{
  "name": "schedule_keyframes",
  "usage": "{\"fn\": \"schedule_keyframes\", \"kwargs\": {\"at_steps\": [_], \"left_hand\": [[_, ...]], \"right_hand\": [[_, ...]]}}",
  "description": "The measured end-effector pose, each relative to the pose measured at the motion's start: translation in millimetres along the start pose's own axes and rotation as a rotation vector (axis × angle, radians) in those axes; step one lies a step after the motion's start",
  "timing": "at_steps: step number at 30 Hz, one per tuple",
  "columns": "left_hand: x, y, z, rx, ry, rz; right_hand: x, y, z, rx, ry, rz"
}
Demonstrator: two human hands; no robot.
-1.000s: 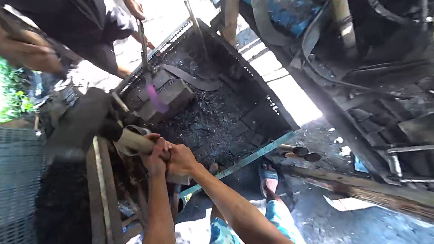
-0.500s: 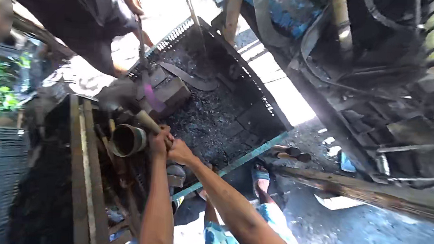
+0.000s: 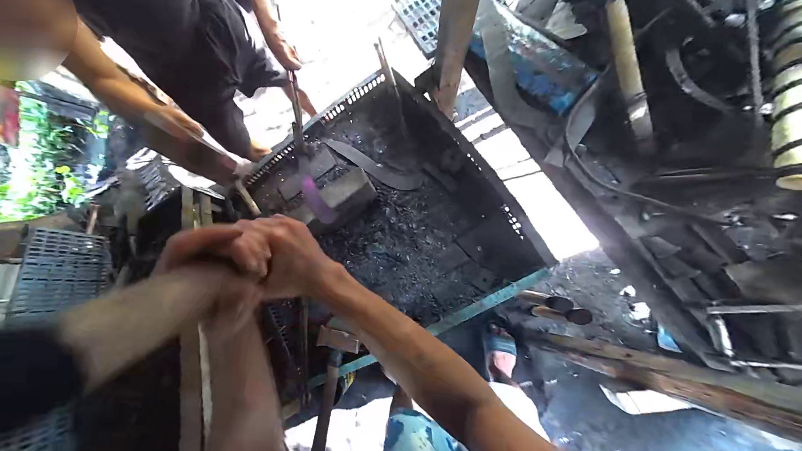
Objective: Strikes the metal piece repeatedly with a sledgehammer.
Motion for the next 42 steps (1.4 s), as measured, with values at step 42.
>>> {"fn": "schedule_keyframes", "kwargs": {"at_steps": [42], "left_hand": [[30.8, 73.5, 237.3, -0.566, 0.135, -0.265]], "right_hand": [[30.9, 174.3, -131.0, 0.783, -0.162, 0.205]]}}
Point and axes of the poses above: each hand's wrist, its own y-axis away from the middle knuckle, its own x-axis out of the palm, z = x × y, the point moved 2 cm from there along -y, towards the middle knuckle, and after that the axes turned 12 degrees about -x, right-handed, at the moved point
